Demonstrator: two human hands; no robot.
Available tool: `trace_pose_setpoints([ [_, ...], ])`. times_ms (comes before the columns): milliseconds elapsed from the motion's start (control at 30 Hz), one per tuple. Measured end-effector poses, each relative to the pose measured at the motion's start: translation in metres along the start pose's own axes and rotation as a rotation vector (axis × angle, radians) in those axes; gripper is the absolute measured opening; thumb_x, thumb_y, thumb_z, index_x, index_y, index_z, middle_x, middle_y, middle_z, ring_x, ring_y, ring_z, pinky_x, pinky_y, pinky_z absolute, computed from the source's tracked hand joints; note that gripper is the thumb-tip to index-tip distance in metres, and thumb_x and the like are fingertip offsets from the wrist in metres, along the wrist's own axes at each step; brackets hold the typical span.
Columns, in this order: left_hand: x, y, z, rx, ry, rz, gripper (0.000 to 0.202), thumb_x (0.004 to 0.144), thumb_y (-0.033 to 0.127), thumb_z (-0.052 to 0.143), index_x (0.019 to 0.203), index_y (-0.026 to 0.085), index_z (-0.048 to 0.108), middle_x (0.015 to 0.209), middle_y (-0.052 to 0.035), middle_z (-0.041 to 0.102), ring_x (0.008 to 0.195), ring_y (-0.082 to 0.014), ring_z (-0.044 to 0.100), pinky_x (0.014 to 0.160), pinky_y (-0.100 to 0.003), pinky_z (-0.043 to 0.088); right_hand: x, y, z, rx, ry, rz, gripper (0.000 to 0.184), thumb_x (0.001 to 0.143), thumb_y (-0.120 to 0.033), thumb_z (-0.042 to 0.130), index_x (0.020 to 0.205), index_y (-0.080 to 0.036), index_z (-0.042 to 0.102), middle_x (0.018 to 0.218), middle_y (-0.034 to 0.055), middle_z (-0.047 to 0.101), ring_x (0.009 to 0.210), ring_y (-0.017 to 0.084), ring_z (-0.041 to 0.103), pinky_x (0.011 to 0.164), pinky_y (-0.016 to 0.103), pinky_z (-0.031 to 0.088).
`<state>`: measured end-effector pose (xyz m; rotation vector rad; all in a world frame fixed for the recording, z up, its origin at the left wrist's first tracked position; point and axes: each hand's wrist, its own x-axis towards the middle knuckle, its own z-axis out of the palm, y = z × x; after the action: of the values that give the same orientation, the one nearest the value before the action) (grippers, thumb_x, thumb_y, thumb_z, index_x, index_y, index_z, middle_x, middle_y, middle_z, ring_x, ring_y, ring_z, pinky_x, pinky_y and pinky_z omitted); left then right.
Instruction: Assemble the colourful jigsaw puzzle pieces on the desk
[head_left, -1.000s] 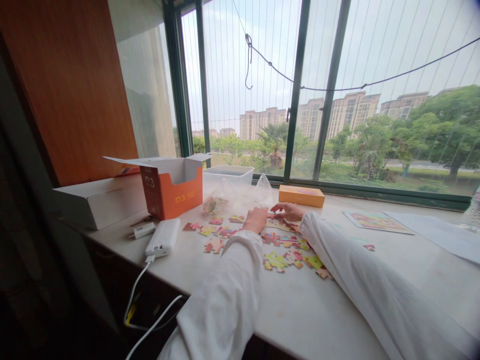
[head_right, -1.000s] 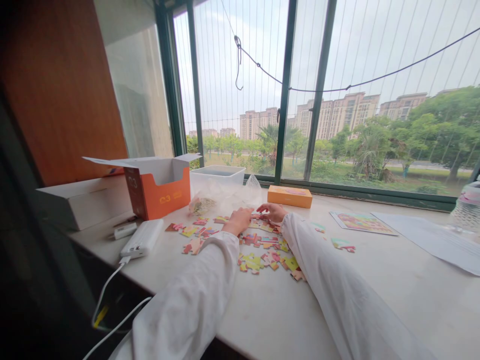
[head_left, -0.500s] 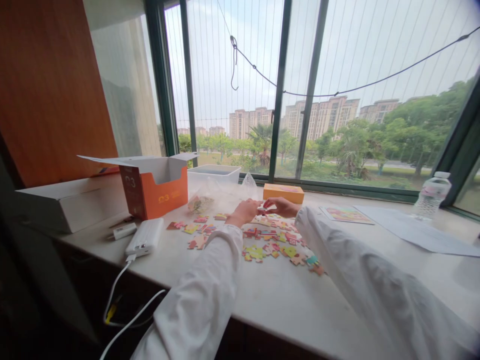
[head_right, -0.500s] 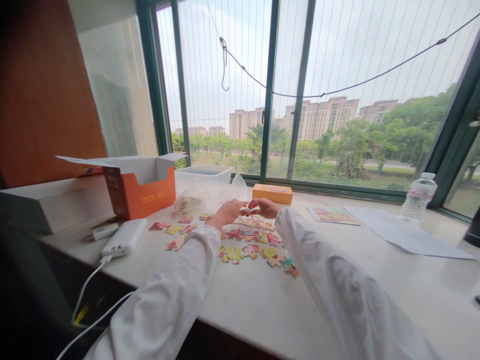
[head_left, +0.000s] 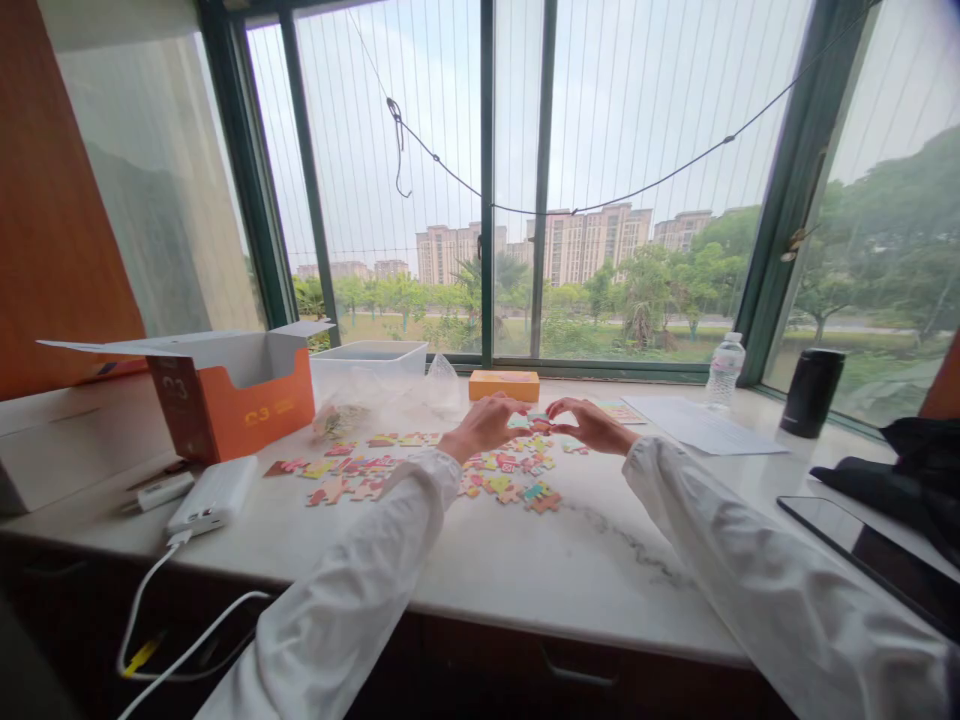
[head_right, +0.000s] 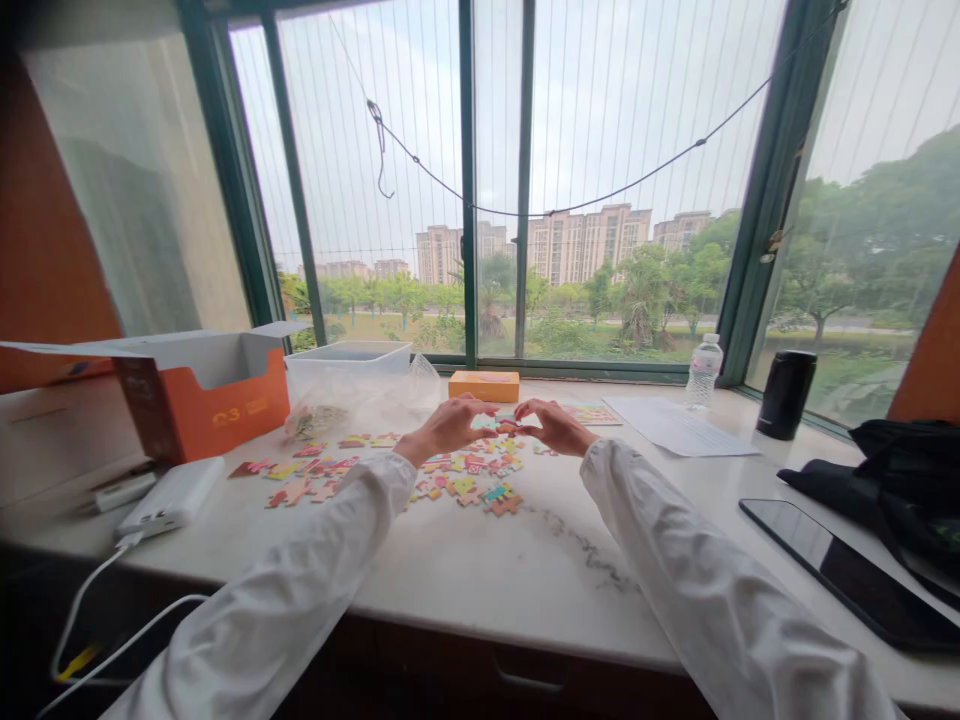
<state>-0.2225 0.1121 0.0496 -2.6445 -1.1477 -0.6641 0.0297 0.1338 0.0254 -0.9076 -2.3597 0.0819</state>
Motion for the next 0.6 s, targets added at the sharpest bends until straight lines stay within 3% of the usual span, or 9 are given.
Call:
trace_pose_setpoints([
  [133,0.031,0.039,0.015,0.008,-0.093,0.013,0.047,0.088,0.046,0.060,0.130,0.025,0.056,0.118,-0.0033,0.068,0.116,-0.0213,0.056,0.096,-0.031,0.045,-0.039,0.024,-0.019,0.043,0.048,0.054,0.028,0.088,-0.045,0.057,0.101,-0.022,0.065,0.111,0.0073,0.069,0.104,0.023,0.065,0.094,0.038,0.048],
  [267,0.045,0.068,0.044,0.000,-0.125,-0.016,0.045,0.090,0.042,0.058,0.131,0.024,0.053,0.118,-0.0040,0.067,0.115,-0.0219,0.055,0.095,-0.032,0.046,-0.070,0.053,-0.017,0.088,0.067,0.096,0.031,0.086,-0.044,0.058,0.105,-0.020,0.065,0.105,0.0087,0.071,0.100,0.024,0.066,0.092,0.040,0.051],
  [433,0.040,0.075,0.069,0.125,-0.211,-0.004,0.027,0.093,0.023,0.049,0.116,0.025,0.062,0.117,-0.0057,0.067,0.109,-0.0237,0.057,0.092,-0.037,0.046,-0.090,0.084,-0.014,0.027,0.048,0.168,0.030,0.084,-0.038,0.059,0.109,-0.021,0.065,0.103,0.0087,0.071,0.098,0.024,0.066,0.092,0.042,0.051],
  [600,0.039,0.069,0.075,0.176,-0.284,-0.008,0.047,0.088,0.005,0.041,0.123,0.029,0.061,0.119,-0.0052,0.067,0.111,-0.0227,0.055,0.096,-0.039,0.041,-0.095,0.087,-0.013,-0.015,0.000,0.232,0.031,0.086,-0.035,0.059,0.115,-0.026,0.067,0.110,0.0054,0.071,0.103,0.023,0.065,0.098,0.042,0.047],
])
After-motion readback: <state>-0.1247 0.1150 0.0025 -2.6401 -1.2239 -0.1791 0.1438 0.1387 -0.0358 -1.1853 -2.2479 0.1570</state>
